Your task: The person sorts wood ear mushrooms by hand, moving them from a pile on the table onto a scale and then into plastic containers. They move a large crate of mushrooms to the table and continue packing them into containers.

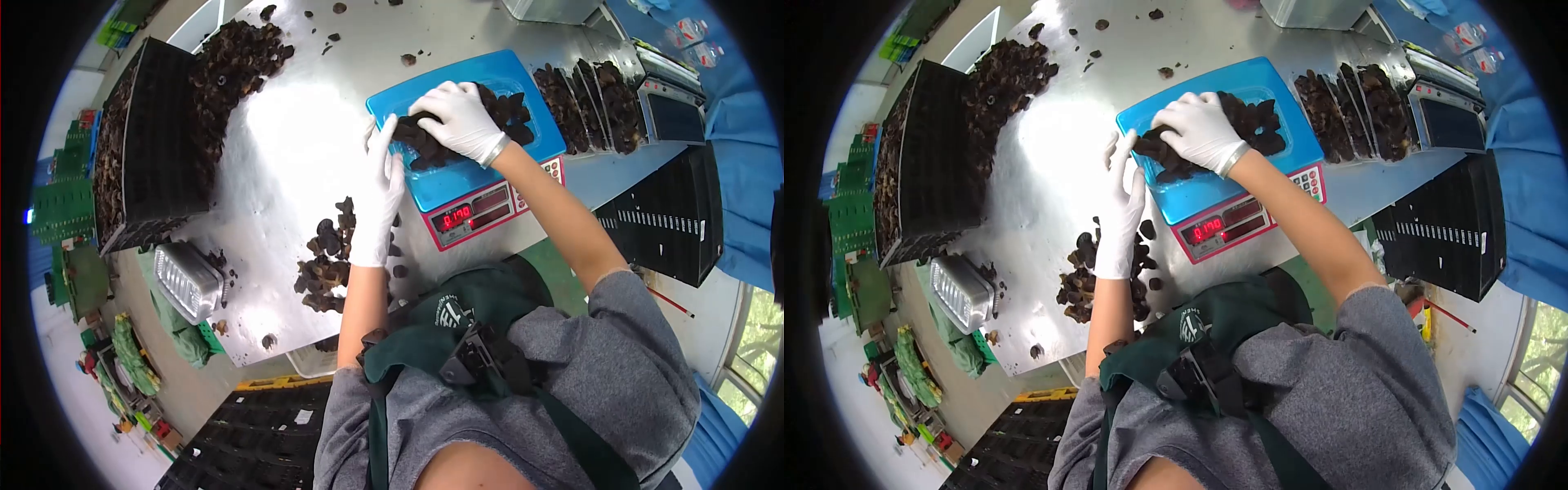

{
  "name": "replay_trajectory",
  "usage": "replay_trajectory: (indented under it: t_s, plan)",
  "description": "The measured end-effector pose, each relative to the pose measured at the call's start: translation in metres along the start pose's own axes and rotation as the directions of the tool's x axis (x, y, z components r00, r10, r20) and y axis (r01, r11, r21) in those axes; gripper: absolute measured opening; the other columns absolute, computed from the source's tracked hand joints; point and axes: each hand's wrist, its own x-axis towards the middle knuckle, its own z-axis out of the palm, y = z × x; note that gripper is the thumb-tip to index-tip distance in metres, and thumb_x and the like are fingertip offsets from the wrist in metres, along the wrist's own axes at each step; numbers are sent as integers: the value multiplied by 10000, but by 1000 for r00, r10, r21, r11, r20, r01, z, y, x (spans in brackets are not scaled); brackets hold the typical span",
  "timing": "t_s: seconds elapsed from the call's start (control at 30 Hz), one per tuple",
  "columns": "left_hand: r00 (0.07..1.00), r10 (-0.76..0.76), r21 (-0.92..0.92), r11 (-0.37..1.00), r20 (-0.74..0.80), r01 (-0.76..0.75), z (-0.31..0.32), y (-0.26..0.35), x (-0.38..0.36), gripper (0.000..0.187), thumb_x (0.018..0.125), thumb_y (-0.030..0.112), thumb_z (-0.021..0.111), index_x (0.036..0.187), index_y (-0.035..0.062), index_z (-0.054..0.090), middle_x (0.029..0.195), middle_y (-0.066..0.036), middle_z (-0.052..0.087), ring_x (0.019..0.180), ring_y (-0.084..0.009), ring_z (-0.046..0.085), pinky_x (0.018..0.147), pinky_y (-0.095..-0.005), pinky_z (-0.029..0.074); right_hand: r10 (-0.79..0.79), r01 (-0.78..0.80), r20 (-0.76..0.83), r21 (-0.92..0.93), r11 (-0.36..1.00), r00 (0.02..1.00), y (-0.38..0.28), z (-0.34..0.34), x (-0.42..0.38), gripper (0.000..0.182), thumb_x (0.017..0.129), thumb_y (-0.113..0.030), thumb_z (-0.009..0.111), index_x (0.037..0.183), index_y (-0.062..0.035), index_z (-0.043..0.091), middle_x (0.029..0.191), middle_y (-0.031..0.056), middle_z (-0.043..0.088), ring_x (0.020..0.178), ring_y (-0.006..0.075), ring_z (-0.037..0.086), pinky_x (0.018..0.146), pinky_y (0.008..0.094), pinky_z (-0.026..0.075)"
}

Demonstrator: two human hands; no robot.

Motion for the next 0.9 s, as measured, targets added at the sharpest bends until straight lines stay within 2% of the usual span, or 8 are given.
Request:
replay_trajectory:
  t_s: [0.13, 0.17, 0.27, 0.43, 0.67, 0.7, 0.83, 0.9]
  plan:
    - [998, -54, -74, 996, 28, 56, 11, -23, 7, 244, 829, -18, 611, 1054, 70, 643, 1249, -175, 570, 1208, -310, 541, 1017, -412, 439, 204, -198, -53, 104, 975, 978, 13, -18, -16, 85, 845, -213, 612, 895, -167, 663, 921, -7, 664, 961, 226, 586, 910, 386, 375]
    - [992, -125, -106, 986, 36, 128, 12, -22, 3, 145, 826, -20, 618, 949, 55, 628, 1229, -161, 585, 1188, -305, 550, 1019, -411, 434, 195, -178, -80, 185, 966, 978, 16, -21, -22, 74, 824, -168, 639, 893, -159, 667, 913, 3, 669, 953, 229, 592, 903, 373, 388]
    - [992, -111, -151, 982, 52, 118, 12, -22, -3, 147, 820, -31, 623, 937, 56, 629, 1207, -146, 597, 1163, -287, 559, 1001, -398, 444, 228, -181, -133, 293, 939, 965, 22, -27, -32, 96, 796, -110, 662, 884, -148, 668, 899, 9, 668, 948, 231, 592, 902, 365, 398]
    - [997, -61, -230, 972, -56, 47, 15, -18, -6, 172, 787, -85, 637, 866, 62, 596, 999, -104, 675, 1001, -249, 620, 937, -367, 458, 115, -38, -262, 282, 959, 958, 23, -42, -38, 167, 765, 23, 660, 871, -104, 684, 910, 20, 684, 917, 219, 609, 879, 338, 454]
    - [954, 238, -109, 960, -180, -260, 2, 18, 8, 273, 764, -149, 618, 817, 80, 479, 946, -94, 674, 881, -261, 607, 859, -371, 478, 353, -250, -29, 653, 715, 935, 14, -62, -37, 163, 806, 45, 666, 939, -47, 688, 956, 44, 684, 903, 146, 625, 835, 266, 477]
    - [932, 300, -95, 941, -202, -324, -1, 19, 7, 283, 768, -158, 613, 836, 78, 473, 963, -105, 663, 906, -257, 596, 871, -374, 473, 387, -297, 22, 682, 668, 922, 12, -65, -36, 151, 791, -12, 707, 932, -64, 694, 955, 49, 692, 866, 196, 618, 842, 310, 476]
    - [906, 338, -198, 899, -255, -391, -9, 25, -2, 355, 793, -157, 613, 946, 103, 425, 990, -119, 618, 917, -250, 583, 842, -369, 500, 212, -198, -33, 238, 951, 977, 19, -58, -29, 213, 794, -125, 726, 1002, -116, 684, 931, 35, 673, 883, 246, 580, 866, 362, 437]
    - [899, 333, -217, 891, -283, -399, -12, 30, -1, 361, 815, -133, 625, 976, 107, 409, 975, -112, 602, 907, -239, 584, 843, -362, 502, 228, -201, -88, 248, 948, 970, 19, -49, -29, 207, 801, -120, 717, 1005, -118, 682, 947, 28, 676, 921, 245, 584, 871, 365, 436]
